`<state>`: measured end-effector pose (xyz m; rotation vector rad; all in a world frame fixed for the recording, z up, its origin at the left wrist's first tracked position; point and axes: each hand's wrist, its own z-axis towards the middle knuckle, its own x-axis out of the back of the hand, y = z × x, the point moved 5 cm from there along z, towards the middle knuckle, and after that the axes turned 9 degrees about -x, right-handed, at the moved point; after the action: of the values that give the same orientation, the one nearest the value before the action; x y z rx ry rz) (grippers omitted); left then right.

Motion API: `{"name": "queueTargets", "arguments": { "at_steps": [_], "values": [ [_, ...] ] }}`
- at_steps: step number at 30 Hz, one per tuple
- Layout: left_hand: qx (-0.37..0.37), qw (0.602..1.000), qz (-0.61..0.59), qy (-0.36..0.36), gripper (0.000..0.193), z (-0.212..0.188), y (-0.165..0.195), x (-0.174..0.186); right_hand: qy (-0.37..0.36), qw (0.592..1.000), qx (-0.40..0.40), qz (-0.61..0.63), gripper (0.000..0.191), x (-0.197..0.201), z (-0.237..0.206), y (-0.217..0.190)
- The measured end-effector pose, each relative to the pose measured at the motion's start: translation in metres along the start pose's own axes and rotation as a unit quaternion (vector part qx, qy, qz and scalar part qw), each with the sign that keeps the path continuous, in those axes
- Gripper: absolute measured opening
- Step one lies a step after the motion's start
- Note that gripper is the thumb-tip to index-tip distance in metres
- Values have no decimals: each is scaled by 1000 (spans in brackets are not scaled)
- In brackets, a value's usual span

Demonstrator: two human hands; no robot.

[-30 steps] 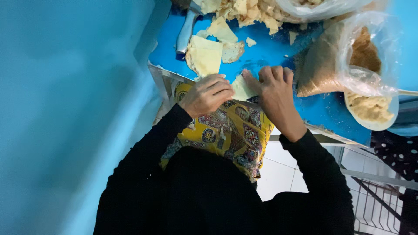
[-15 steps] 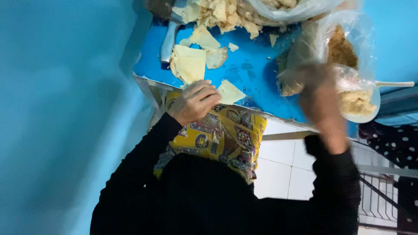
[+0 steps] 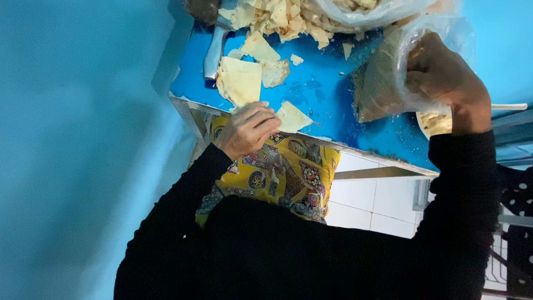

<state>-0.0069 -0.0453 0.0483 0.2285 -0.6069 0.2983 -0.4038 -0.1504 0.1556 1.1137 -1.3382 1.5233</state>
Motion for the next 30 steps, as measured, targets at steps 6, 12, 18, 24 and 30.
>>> {"name": "queueTargets", "arguments": {
  "at_steps": [6,12,18,24,30],
  "values": [
    [-7,1000,-5,8,17,1,0,6,0,999,-42,-33,50,17,-9,-19],
    [-16,1000,-3,2,16,0,-1,5,-82,990,-26,-116,55,2,-2,-15],
    [-22,1000,14,17,18,-4,-2,3,-2,991,-23,-132,54,-3,-4,8],
    [-36,999,29,15,17,-5,-1,2,100,992,35,64,18,38,-42,-35],
    [-29,999,22,16,17,-2,0,5,0,965,163,203,36,-54,-56,-154]
  ]
}}
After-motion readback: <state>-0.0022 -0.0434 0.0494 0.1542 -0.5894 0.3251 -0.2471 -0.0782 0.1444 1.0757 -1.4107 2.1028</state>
